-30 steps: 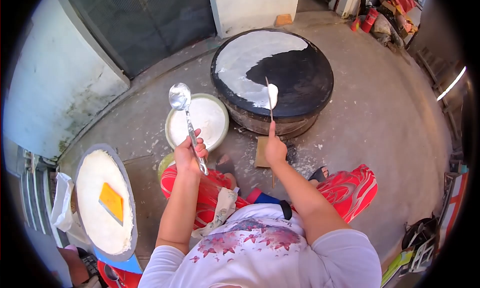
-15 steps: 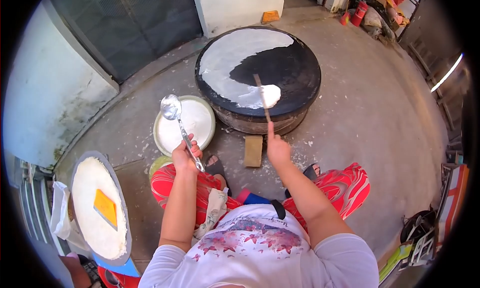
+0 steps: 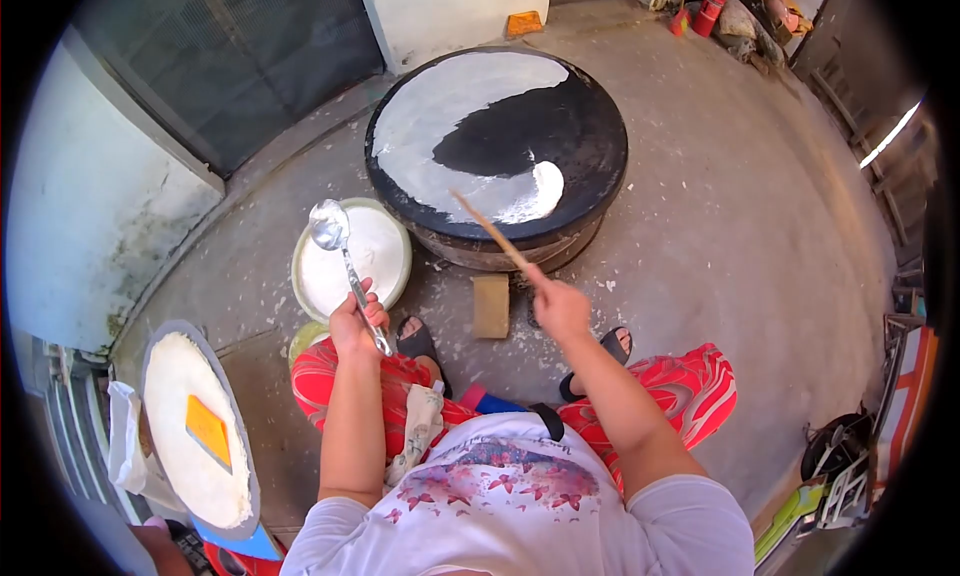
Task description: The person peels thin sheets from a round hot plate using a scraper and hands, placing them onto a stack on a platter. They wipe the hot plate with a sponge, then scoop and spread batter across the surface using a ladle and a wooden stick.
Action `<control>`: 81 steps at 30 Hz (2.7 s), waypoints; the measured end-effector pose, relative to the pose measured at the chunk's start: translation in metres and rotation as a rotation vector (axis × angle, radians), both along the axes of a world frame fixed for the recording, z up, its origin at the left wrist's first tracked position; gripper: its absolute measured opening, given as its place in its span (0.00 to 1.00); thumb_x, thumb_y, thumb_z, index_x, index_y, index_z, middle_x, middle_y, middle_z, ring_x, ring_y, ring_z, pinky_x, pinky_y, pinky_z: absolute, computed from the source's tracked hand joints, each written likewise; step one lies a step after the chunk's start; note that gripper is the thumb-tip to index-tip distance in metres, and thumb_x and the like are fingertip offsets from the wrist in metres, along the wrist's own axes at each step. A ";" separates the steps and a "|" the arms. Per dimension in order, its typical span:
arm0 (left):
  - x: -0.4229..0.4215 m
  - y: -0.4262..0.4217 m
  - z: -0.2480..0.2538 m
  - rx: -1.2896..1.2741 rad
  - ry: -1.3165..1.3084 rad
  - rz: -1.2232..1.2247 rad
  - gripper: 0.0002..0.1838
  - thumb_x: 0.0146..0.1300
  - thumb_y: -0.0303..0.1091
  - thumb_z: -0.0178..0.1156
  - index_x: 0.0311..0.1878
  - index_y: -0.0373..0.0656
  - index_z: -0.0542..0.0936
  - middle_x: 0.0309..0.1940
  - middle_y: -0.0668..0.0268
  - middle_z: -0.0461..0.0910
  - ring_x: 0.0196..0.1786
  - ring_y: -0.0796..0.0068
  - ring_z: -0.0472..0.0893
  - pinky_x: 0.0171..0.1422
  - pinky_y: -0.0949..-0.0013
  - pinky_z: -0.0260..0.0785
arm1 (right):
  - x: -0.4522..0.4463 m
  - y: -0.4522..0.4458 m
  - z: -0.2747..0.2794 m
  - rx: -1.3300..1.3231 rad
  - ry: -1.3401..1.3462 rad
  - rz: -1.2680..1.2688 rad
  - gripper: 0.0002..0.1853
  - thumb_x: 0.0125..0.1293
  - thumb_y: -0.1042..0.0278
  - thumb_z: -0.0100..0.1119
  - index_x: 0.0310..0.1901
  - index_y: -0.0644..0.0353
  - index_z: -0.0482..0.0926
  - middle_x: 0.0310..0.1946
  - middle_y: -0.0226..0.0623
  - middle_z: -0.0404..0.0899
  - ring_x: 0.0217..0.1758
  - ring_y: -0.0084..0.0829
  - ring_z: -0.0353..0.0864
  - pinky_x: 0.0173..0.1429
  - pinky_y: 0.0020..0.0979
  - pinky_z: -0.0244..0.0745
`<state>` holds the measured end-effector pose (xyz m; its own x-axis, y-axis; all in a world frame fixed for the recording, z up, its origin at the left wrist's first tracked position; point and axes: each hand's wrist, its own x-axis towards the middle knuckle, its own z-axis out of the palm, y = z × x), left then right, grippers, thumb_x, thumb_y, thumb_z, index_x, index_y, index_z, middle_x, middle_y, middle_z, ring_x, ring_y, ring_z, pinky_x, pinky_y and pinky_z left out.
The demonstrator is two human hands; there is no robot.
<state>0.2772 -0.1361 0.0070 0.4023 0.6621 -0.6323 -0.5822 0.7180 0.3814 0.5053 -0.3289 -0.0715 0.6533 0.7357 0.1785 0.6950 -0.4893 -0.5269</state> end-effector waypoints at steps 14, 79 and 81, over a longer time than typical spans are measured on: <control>0.019 0.000 -0.011 -0.018 0.034 0.033 0.18 0.69 0.38 0.36 0.48 0.35 0.69 0.24 0.65 0.66 0.18 0.80 0.62 0.18 0.79 0.56 | 0.119 -0.053 -0.009 -0.055 -0.280 -0.009 0.26 0.51 0.68 0.55 0.55 0.35 0.71 0.22 0.35 0.71 0.25 0.40 0.75 0.29 0.39 0.71; 0.066 0.012 -0.022 -0.154 0.099 0.130 0.18 0.67 0.39 0.38 0.49 0.37 0.70 0.21 0.65 0.68 0.16 0.80 0.62 0.16 0.78 0.55 | 0.334 0.094 0.006 -0.038 0.014 -0.199 0.17 0.63 0.69 0.43 0.51 0.49 0.75 0.35 0.47 0.79 0.38 0.43 0.80 0.42 0.38 0.73; 0.062 0.012 -0.020 -0.155 0.076 0.112 0.18 0.67 0.39 0.38 0.50 0.38 0.70 0.22 0.65 0.68 0.17 0.79 0.62 0.16 0.78 0.55 | 0.337 0.075 -0.002 0.054 0.145 -0.247 0.16 0.63 0.68 0.43 0.52 0.50 0.74 0.32 0.44 0.79 0.34 0.37 0.80 0.39 0.35 0.74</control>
<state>0.3397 -0.1242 -0.0132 0.2789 0.5922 -0.7560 -0.6359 0.7038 0.3167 0.8422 -0.2540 -0.0731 0.8333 0.5429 0.1046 0.4735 -0.6030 -0.6420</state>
